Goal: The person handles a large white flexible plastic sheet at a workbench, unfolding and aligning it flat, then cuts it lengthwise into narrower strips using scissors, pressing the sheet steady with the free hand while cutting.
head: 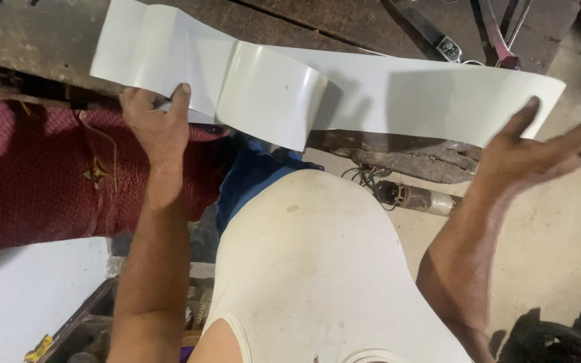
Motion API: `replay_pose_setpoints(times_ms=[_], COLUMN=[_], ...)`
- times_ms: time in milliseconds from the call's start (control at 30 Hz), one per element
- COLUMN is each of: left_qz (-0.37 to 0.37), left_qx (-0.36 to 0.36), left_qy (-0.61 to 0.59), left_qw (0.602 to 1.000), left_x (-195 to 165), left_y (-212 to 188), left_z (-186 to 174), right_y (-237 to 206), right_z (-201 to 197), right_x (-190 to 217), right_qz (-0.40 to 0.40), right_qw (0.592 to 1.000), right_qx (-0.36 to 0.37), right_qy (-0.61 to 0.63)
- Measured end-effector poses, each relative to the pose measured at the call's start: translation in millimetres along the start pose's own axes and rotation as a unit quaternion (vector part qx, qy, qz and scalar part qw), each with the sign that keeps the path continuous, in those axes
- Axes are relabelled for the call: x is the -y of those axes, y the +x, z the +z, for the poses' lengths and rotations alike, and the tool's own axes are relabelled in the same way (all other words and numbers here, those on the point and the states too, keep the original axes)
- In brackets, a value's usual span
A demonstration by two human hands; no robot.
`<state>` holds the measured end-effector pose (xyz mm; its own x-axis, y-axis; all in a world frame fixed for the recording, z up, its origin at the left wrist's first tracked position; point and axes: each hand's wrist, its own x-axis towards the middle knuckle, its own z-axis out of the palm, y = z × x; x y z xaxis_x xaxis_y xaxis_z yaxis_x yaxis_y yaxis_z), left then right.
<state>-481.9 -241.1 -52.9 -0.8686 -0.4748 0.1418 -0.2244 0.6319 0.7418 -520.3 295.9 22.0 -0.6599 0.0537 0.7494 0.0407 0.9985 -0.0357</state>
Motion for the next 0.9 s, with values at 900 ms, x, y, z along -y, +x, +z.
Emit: replay_pose_setpoints(times_ms=[900], left_qz=[-0.210], left_qx=[-0.113], left_qy=[-0.387], left_qw=[0.891], left_x=[-12.4], left_y=[-12.9], left_z=[-15.0], right_y=[10.1], right_z=[71.3], right_x=[226.6], right_qz=[-0.312], right_qw=[0.749], right_qx=[0.538], right_qy=[0.228])
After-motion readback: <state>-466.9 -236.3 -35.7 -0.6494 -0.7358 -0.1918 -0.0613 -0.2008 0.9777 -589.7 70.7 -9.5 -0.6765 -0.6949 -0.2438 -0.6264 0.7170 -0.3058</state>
